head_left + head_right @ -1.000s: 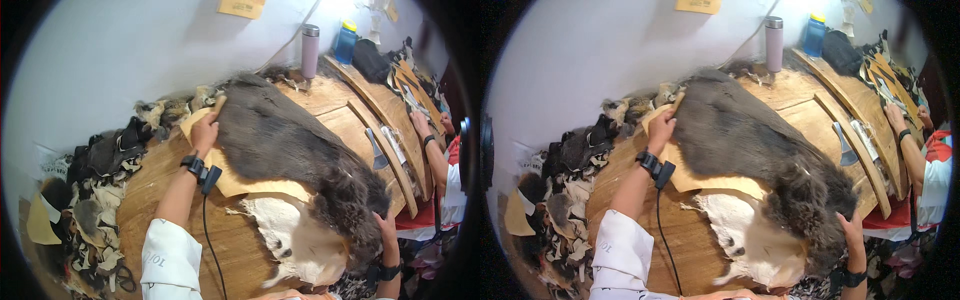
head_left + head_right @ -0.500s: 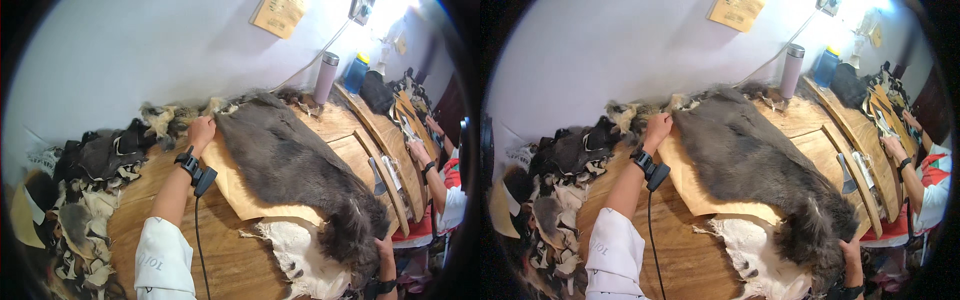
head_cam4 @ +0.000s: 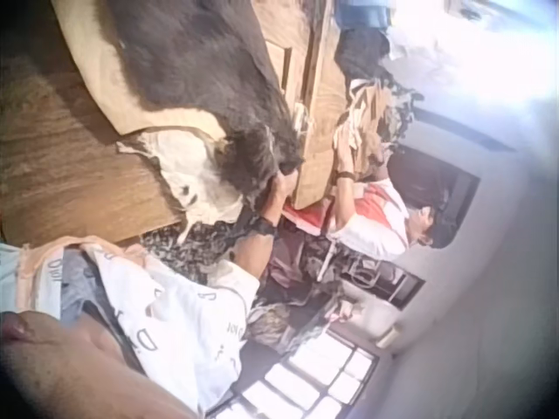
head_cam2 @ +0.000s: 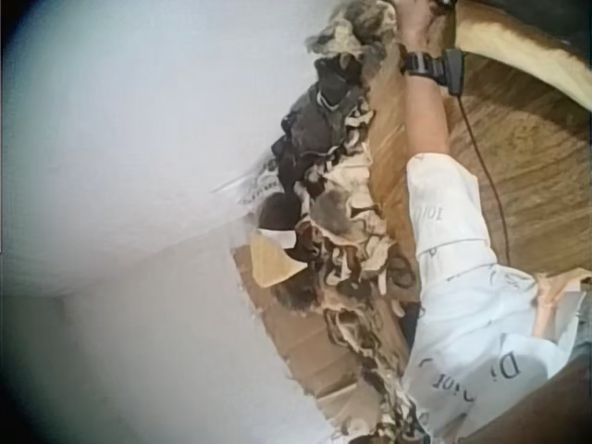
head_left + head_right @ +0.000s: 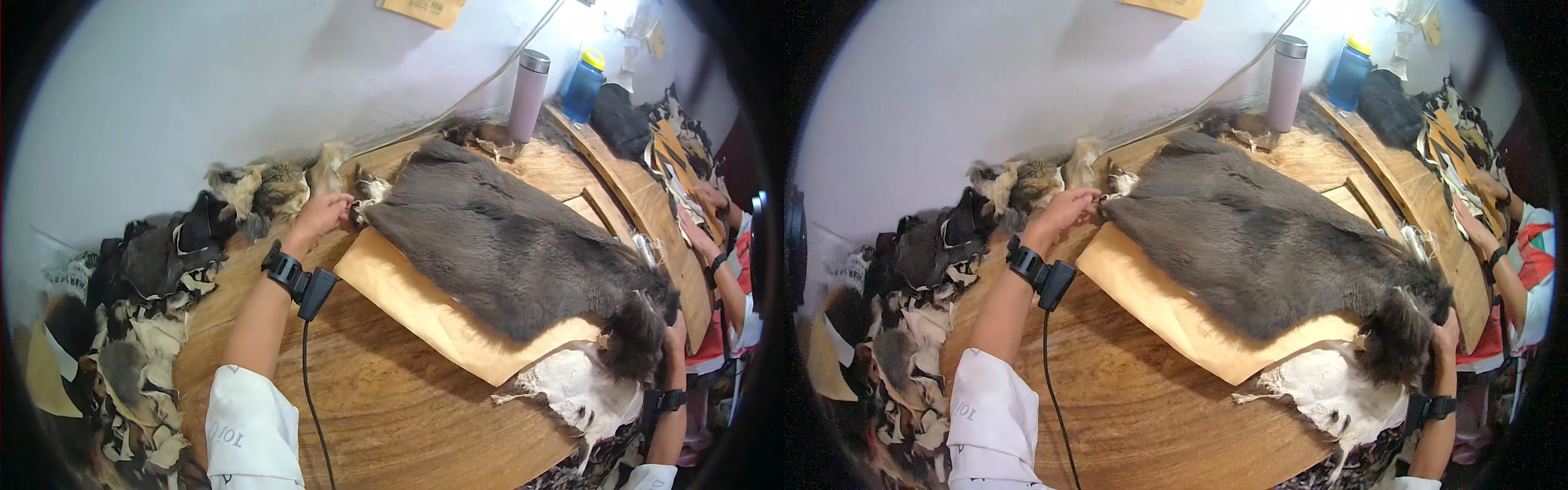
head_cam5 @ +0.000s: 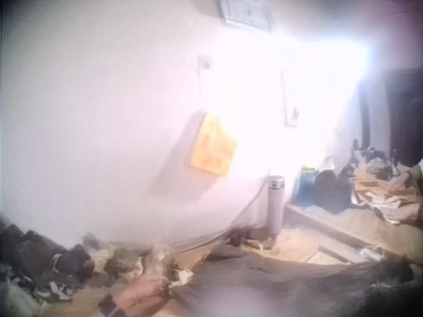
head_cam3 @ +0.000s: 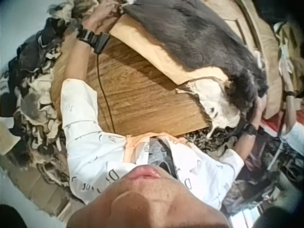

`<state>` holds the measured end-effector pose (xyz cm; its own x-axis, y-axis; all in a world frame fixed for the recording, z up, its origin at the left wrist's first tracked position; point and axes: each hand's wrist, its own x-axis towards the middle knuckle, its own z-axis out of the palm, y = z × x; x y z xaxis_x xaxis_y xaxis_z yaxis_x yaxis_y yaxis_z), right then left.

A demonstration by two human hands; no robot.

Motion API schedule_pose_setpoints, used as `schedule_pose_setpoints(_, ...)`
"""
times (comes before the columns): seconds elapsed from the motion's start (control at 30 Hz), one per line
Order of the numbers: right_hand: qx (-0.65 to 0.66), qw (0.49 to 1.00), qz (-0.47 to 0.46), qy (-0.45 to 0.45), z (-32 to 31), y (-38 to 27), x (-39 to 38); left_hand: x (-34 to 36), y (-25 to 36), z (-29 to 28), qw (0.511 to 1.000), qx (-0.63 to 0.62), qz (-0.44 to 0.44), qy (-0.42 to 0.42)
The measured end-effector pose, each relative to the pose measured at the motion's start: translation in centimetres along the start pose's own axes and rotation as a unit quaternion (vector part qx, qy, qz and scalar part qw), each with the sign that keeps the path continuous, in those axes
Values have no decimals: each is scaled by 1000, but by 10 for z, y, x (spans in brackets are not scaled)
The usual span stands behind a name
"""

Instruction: Cut and prepare animal pelts using patterns and hand tools.

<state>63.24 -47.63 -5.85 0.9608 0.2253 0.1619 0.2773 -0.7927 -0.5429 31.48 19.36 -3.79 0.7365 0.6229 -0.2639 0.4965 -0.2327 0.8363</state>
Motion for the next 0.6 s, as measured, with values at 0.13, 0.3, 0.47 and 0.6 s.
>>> schedule_pose_setpoints(0.13,24,998,35,-49,6,-10,-8,7,-36,17,840,446,276,139)
schedule_pose_setpoints(0.3,-12,999,23,-35,7,8,-4,8,-26,16,919,278,264,87)
schedule_pose_setpoints(0.47,-13,999,18,-42,8,-2,-5,-5,-23,12,963,165,190,-92)
schedule_pose_setpoints(0.6,-79,996,29,-26,6,23,-2,-16,-19,11,925,316,197,-73)
